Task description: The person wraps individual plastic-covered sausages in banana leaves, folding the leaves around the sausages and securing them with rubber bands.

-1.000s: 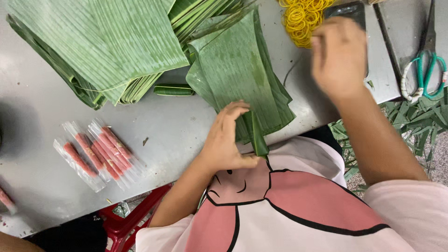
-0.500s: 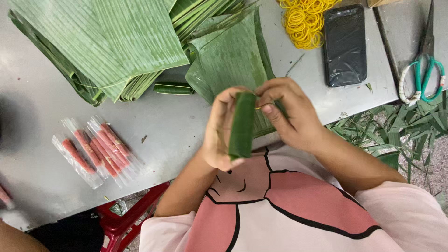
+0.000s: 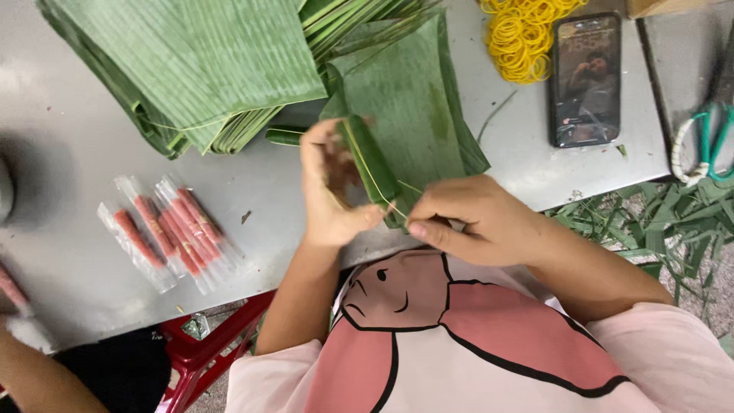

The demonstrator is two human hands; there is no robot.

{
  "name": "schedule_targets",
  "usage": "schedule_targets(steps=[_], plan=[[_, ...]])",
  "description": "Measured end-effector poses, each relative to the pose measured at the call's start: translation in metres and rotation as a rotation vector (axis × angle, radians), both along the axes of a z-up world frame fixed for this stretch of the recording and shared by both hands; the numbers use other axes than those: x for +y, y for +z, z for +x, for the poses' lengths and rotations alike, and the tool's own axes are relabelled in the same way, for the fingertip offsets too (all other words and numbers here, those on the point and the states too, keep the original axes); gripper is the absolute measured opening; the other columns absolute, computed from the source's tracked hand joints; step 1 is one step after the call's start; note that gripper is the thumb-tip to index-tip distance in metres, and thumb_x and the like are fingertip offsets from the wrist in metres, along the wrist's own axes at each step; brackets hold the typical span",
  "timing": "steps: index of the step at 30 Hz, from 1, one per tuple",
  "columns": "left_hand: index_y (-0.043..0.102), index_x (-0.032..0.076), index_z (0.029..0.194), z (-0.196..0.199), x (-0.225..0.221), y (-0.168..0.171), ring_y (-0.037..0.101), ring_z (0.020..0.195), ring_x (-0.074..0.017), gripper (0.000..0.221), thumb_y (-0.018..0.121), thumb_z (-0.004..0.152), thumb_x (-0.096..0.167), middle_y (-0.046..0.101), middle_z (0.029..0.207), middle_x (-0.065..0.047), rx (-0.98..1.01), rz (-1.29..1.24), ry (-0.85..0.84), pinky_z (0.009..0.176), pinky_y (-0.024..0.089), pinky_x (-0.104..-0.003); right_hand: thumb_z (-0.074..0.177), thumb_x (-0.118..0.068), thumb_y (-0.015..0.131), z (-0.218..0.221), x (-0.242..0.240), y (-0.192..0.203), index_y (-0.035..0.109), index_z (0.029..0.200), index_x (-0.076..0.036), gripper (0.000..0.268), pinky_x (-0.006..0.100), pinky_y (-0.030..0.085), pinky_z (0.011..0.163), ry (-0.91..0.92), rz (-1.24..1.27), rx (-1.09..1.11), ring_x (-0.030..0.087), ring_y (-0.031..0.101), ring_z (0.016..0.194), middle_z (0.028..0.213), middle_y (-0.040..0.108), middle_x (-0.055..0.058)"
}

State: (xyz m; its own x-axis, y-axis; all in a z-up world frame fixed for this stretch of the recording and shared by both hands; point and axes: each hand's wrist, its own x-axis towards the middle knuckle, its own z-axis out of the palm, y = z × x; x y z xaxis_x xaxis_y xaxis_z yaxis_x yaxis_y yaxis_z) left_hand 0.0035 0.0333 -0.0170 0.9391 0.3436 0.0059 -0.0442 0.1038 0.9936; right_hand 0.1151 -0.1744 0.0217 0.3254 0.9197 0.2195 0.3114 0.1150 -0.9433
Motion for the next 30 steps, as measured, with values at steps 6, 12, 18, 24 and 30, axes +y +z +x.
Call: schedule_targets(steps=[6, 12, 18, 24, 30], plan=[[0.033, 0.009, 0.161, -0.009, -0.020, -0.003, 0.053, 0.137, -0.0240, 0.108, 0.096, 0.074, 0.024, 0.045, 0.155, -0.015, -0.001, -0.574, -0.239, 0.117, 0.046, -0.037, 0.098, -0.021, 0.067, 0.006, 0.010, 0.007, 0.064, 0.090, -0.009, 0.015, 0.039, 0.045, 0.056, -0.030, -0.081, -0.207, 0.026, 0.060, 0.063, 0.074, 0.060, 0.005], [0.040, -0.008, 0.150, -0.008, -0.007, 0.004, 0.053, 0.133, -0.0337, 0.101, 0.093, 0.081, 0.044, 0.054, 0.144, -0.024, -0.011, -0.768, -0.011, 0.117, 0.037, -0.046, 0.087, -0.034, 0.074, 0.009, 0.009, -0.007, 0.067, 0.092, -0.008, 0.027, 0.038, 0.049, 0.053, 0.084, -0.237, -0.258, 0.021, 0.066, 0.061, 0.069, 0.065, 0.003], [0.035, 0.011, 0.153, -0.016, -0.006, -0.001, 0.044, 0.148, -0.0296, 0.112, 0.087, 0.074, 0.073, 0.055, 0.145, -0.011, -0.285, 0.795, 0.377, 0.130, 0.017, -0.053, 0.109, -0.033, 0.063, 0.017, -0.006, -0.029, 0.065, 0.131, -0.004, 0.036, 0.028, 0.052, 0.076, 0.493, 0.493, 1.196, 0.014, 0.073, 0.098, 0.122, 0.072, 0.005], [0.038, 0.011, 0.149, -0.013, -0.002, -0.002, 0.042, 0.146, -0.0280, 0.120, 0.087, 0.064, 0.079, 0.056, 0.145, -0.008, -0.568, 1.258, 0.395, 0.127, 0.002, -0.053, 0.100, -0.012, 0.065, -0.001, 0.010, -0.052, 0.029, 0.160, -0.005, 0.071, 0.032, 0.058, 0.085, 0.013, 0.026, 0.945, 0.014, 0.065, 0.116, 0.148, 0.058, 0.015], [0.035, 0.015, 0.145, -0.016, -0.010, 0.011, 0.035, 0.157, -0.0304, 0.111, 0.093, 0.066, 0.065, 0.057, 0.154, -0.012, -0.104, 0.968, 0.140, 0.129, -0.004, -0.054, 0.100, -0.013, 0.077, 0.005, 0.005, -0.044, 0.061, 0.138, 0.011, 0.048, 0.036, 0.055, 0.098, 0.223, -0.169, 0.944, 0.020, 0.066, 0.111, 0.125, 0.068, 0.016]])
